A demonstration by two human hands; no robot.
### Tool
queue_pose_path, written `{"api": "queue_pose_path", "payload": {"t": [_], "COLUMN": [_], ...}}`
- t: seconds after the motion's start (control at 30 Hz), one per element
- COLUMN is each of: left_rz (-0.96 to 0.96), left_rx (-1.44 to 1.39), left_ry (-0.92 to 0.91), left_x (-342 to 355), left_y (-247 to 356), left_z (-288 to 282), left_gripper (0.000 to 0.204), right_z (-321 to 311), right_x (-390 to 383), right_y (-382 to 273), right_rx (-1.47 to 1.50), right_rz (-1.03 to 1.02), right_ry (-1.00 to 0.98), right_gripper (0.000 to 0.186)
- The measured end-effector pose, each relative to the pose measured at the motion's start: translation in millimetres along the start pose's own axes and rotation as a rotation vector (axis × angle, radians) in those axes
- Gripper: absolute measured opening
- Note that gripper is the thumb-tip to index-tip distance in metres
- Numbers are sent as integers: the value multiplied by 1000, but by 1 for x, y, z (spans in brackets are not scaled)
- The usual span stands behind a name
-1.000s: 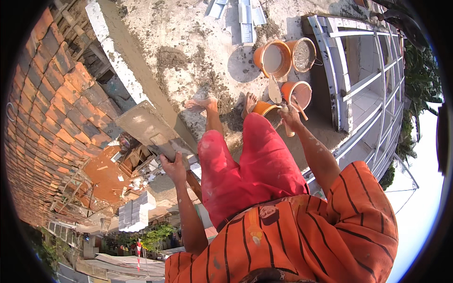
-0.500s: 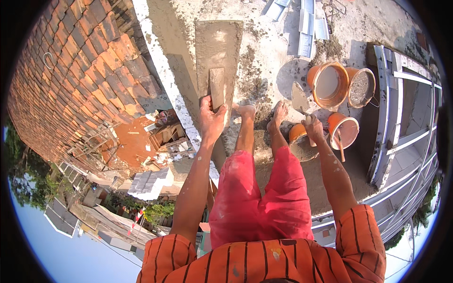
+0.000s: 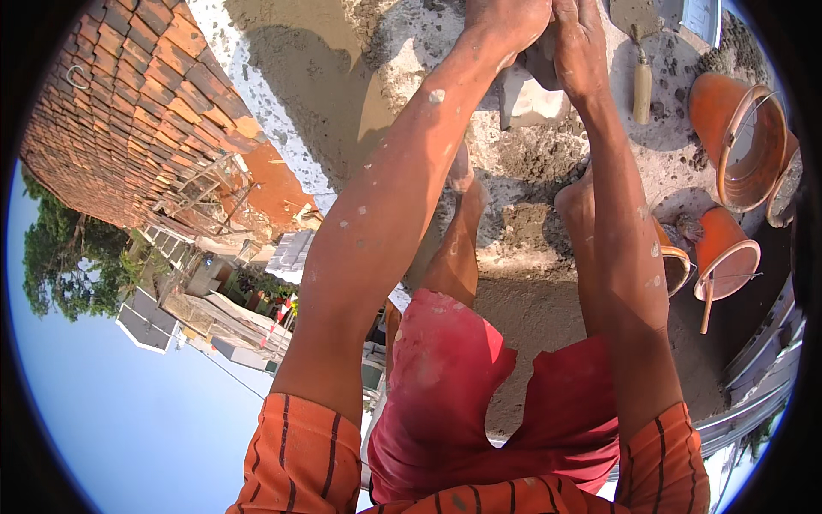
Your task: The person scoops cement from a bucket and applies it to a low wall on a rooftop using a trowel. They smooth the surface with a wooden float and later receive a power tool from another worker.
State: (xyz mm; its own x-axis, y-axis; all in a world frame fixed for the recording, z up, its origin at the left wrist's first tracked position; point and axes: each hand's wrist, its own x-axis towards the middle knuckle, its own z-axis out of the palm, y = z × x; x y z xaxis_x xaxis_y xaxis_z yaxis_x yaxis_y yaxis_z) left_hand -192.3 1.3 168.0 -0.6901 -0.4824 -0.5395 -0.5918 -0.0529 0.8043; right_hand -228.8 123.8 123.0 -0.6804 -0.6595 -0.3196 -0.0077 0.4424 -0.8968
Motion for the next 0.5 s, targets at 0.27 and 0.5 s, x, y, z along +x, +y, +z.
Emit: {"api": "queue_pose_path", "payload": {"t": [0.27,0.5], "left_rz": [247,50], "left_rx": [-207,-538], "left_ry": [-12,253], "left_x": [-71,-19], "left_y": [-24,-63], "left_z": [-155,-103], "left_gripper": [48,39], "right_z": [21,-42], "right_x": [-12,17], "right_y": [29,48], "right_rx": [-233,-265], "right_rz": [-40,305], "right_ry": [255,-20], "right_gripper": [54,61]}}
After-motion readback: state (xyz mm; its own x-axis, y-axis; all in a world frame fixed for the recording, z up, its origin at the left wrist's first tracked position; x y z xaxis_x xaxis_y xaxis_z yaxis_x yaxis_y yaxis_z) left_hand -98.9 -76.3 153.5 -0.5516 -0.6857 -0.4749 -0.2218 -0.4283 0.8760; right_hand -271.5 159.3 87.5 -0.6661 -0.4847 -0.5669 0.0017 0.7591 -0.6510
